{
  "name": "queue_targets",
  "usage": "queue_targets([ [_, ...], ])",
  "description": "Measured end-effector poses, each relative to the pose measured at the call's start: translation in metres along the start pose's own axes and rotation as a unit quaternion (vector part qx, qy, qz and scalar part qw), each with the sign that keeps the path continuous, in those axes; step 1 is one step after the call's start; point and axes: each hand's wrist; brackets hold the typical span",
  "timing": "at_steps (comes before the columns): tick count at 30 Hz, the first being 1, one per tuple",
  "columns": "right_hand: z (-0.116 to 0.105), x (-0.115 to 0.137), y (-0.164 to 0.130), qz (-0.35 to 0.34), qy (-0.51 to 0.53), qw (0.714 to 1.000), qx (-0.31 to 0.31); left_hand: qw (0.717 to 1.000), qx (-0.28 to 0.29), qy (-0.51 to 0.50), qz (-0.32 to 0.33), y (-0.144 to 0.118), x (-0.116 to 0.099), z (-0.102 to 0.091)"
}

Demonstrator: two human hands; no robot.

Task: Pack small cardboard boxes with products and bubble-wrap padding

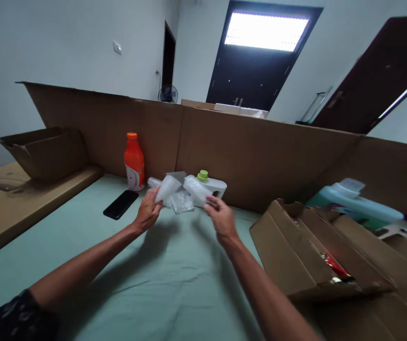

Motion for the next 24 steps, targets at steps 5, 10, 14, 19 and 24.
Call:
queue_targets([
  [5,0.05,-0.035,0.009,0.016,-0.1,0.992,0.074,0.99,0.08,0.104,0.045,0.038,0.033,0.016],
  [10,0.073,-0.061,0.005,-0.006,-0.206,0.973,0.104,0.972,0.126,0.164,0.113,0.042,0.05,0.044],
  [14,0.097,-0.069,0.016,0.007,-0.265,0.957,0.12,0.96,0.141,0.207,0.124,0.054,0.05,0.065],
  [19,0.098,-0.059,0.014,0.016,-0.282,0.953,0.106,0.948,0.132,0.263,0.12,0.061,0.041,0.053],
  [24,0.068,-0.028,-0.061,0.025,-0.279,0.957,0.072,0.94,0.132,0.27,0.163,-0.018,0.022,0.028],
])
Point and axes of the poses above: each hand's wrist, its own y-axis towards the middle knuckle, its own z-axis out of the palm, x = y × z, and after that the axes turned 6 degrees about y, right-handed
